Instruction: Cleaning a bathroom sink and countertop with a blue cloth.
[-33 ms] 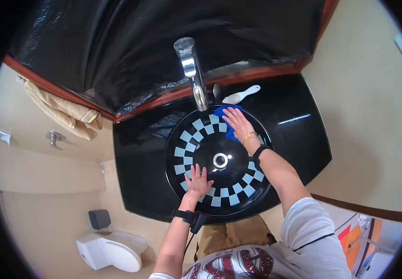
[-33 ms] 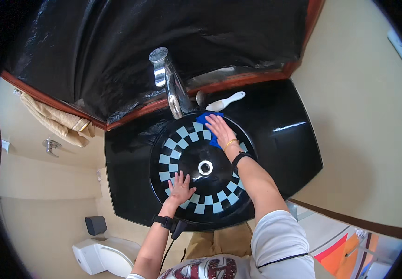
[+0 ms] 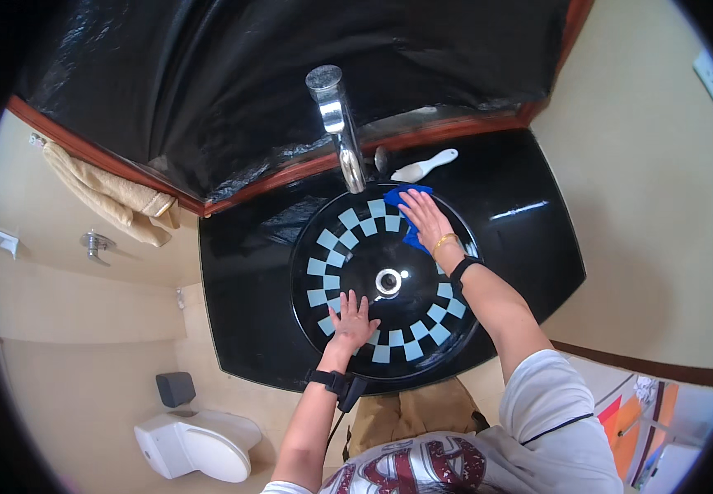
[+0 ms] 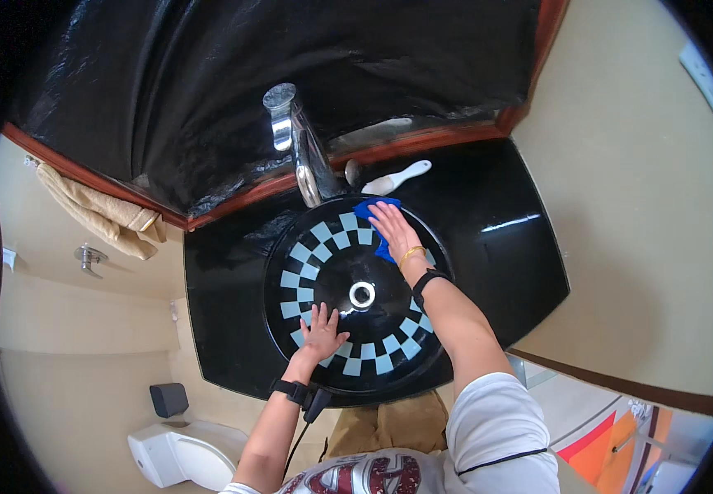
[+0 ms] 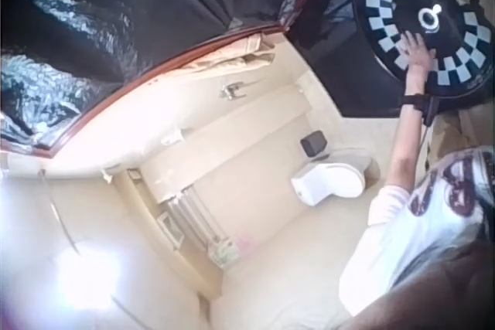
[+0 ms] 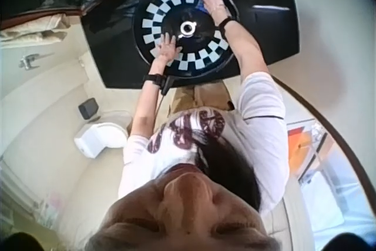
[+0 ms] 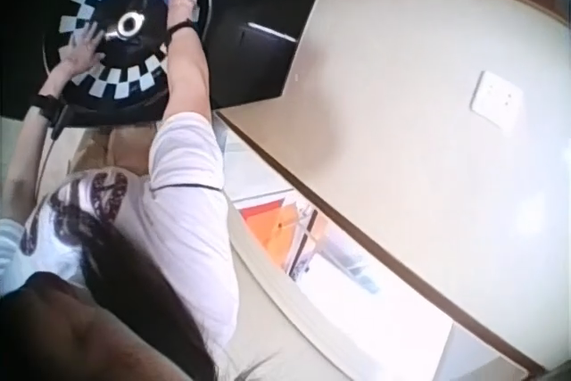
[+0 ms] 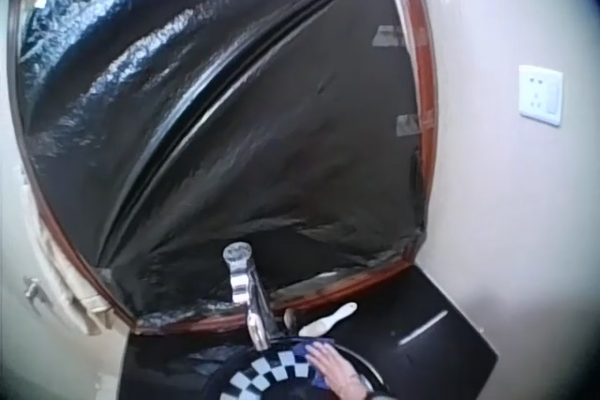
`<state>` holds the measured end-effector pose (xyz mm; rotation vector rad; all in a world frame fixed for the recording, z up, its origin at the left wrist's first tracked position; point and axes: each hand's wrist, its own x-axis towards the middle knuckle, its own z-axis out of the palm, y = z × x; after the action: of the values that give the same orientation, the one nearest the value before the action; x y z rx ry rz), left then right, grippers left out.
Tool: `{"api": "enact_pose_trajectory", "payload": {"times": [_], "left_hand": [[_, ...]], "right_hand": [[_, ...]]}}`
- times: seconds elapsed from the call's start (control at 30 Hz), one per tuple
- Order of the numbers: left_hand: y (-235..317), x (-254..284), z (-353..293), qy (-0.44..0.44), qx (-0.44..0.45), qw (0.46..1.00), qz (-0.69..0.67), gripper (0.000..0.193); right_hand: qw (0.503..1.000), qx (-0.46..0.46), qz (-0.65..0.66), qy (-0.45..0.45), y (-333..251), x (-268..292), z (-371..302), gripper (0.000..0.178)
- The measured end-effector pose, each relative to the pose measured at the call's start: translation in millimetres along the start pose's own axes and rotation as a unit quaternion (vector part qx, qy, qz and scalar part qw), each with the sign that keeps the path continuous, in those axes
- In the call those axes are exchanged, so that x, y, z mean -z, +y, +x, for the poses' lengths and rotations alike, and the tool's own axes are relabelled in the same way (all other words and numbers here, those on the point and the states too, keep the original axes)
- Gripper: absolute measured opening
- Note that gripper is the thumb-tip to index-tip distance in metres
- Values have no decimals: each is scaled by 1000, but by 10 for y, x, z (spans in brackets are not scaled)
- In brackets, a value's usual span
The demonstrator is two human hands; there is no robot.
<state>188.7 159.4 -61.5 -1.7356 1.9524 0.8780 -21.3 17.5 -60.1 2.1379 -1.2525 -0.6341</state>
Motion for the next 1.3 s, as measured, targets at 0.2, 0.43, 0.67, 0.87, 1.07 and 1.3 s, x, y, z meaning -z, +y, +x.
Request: {"api": "enact_pose_trajectory", "payload": {"times": [0.2,0.43,0.67,0.87,1.07,1.3], "left_hand": [[162,-194,-281,-16,-50,998,17,65],[90,-451,-657,63,-96,993,10,60],[-111,-673,-800,163,-120,979,0,49],[-125,-616,-805,178,-120,977,-14,46],[154,-575,-692,26,-86,994,-57,56],[330,-618,-476,-8,-24,996,-81,62]], "right_hand": [[988,-36,-2,-152,43,126,-736,67],[945,-26,173,-276,-411,389,-1535,68],[783,61,492,-375,-1174,954,-1554,67],[752,133,567,-310,-1315,839,-1453,63],[908,96,315,-258,-747,179,-1239,69],[960,92,263,20,-503,-184,-293,72]]}}
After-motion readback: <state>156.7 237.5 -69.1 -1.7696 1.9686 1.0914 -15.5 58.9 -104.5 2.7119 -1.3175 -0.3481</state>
